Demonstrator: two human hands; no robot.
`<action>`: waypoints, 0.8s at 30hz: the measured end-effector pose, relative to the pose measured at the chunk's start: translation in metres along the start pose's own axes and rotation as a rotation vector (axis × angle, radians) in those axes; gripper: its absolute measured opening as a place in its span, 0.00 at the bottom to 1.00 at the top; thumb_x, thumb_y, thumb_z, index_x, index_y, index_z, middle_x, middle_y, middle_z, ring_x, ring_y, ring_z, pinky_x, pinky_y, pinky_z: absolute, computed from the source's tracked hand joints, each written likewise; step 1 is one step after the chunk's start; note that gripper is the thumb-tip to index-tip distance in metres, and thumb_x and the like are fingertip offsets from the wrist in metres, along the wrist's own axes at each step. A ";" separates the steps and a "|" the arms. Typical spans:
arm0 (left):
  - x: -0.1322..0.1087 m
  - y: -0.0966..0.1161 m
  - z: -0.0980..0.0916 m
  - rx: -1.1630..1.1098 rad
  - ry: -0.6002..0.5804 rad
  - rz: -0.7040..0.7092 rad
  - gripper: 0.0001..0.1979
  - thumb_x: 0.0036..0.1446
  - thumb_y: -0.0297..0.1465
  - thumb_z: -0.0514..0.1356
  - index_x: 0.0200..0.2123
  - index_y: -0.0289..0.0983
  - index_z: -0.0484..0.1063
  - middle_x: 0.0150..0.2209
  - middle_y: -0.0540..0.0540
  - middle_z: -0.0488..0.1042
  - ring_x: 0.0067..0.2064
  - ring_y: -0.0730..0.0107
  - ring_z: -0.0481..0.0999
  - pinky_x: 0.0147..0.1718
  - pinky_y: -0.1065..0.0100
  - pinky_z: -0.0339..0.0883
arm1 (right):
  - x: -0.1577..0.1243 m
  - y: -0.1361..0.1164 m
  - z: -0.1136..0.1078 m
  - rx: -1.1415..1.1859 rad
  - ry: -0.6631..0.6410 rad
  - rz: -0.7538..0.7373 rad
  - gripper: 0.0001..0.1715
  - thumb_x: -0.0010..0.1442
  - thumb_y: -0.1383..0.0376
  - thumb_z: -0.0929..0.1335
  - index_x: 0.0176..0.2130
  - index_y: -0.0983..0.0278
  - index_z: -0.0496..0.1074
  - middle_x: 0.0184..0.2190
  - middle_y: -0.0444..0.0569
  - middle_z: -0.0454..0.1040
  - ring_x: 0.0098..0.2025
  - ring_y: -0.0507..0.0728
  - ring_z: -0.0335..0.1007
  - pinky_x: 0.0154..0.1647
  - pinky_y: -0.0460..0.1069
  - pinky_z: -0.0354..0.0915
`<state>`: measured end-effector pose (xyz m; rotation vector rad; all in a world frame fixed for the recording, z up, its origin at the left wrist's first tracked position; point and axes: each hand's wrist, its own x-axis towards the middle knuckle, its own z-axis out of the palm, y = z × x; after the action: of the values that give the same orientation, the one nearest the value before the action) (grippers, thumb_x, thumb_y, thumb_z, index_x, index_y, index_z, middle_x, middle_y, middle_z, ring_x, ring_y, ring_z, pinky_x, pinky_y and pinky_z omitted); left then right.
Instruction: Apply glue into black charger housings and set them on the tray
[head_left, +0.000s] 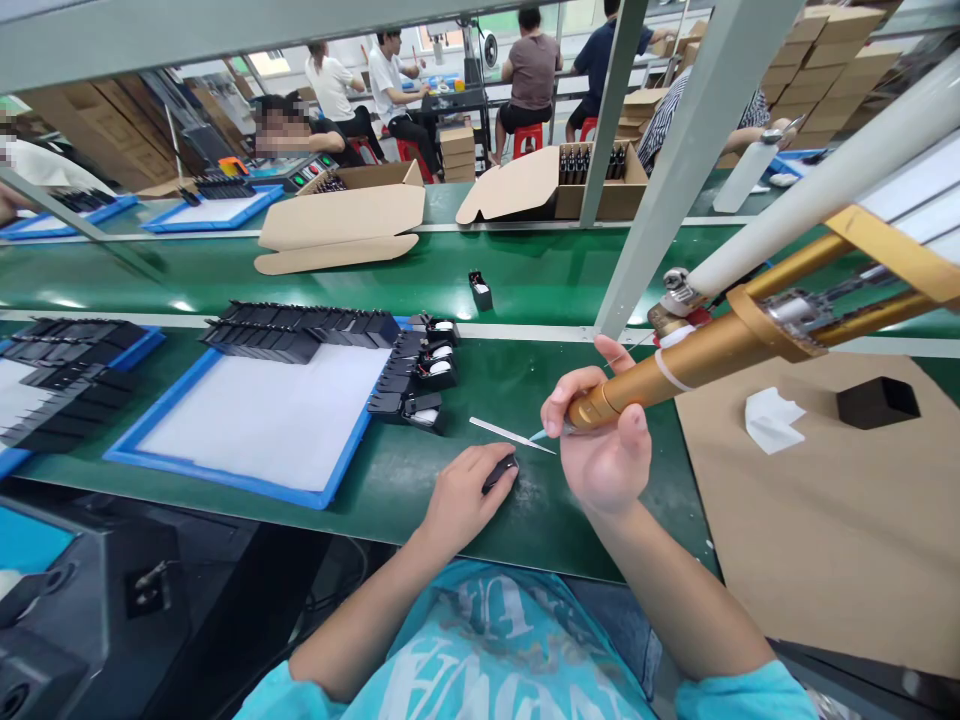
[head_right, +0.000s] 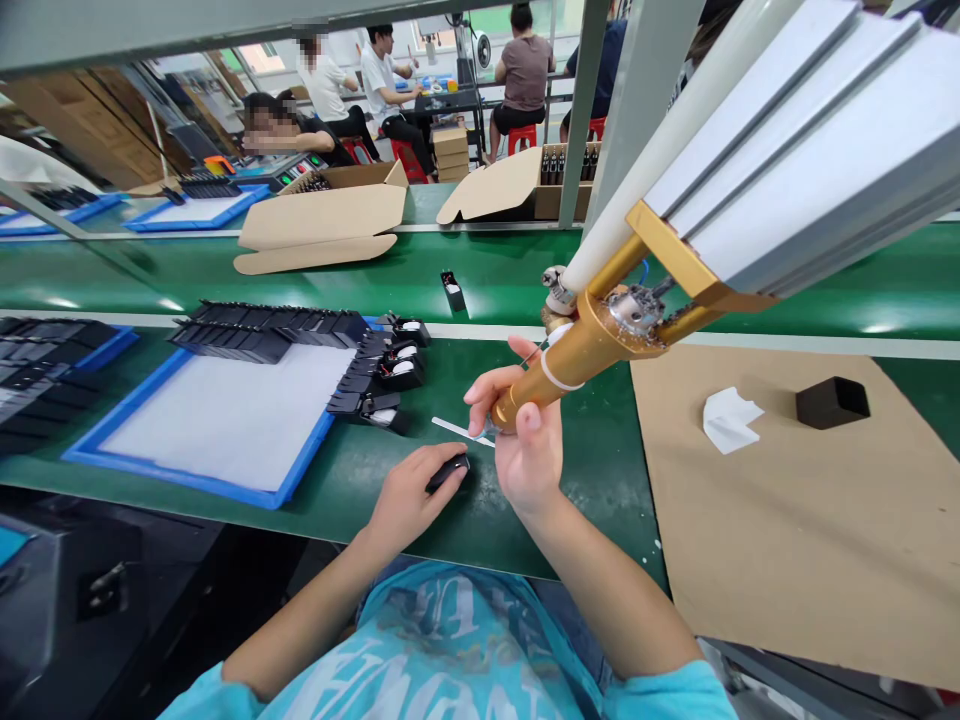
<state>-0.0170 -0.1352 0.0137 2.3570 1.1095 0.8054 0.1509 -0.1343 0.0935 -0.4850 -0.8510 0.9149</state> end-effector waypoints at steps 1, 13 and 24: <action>0.000 0.000 0.002 -0.011 0.019 -0.003 0.10 0.65 0.32 0.57 0.49 0.39 0.71 0.45 0.46 0.78 0.45 0.66 0.77 0.46 0.64 0.70 | 0.000 0.000 0.000 -0.004 0.001 0.000 0.23 0.62 0.49 0.63 0.53 0.55 0.64 0.32 0.42 0.72 0.23 0.51 0.63 0.28 0.51 0.59; 0.003 -0.005 0.002 0.466 -0.297 -0.010 0.23 0.64 0.39 0.56 0.59 0.39 0.64 0.38 0.44 0.75 0.41 0.56 0.76 0.32 0.62 0.71 | 0.001 0.001 0.001 0.014 -0.006 -0.010 0.22 0.62 0.51 0.63 0.53 0.55 0.65 0.32 0.42 0.72 0.23 0.51 0.63 0.26 0.50 0.59; 0.008 -0.017 -0.013 -1.333 -0.003 -0.736 0.28 0.60 0.50 0.54 0.57 0.41 0.64 0.28 0.51 0.67 0.21 0.76 0.62 0.18 0.73 0.52 | 0.003 -0.001 0.000 -0.087 0.064 -0.007 0.24 0.60 0.49 0.63 0.52 0.56 0.66 0.29 0.42 0.70 0.21 0.51 0.62 0.25 0.50 0.60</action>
<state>-0.0314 -0.1169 0.0162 0.7749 0.8615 0.8286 0.1524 -0.1324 0.0957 -0.5835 -0.8361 0.8537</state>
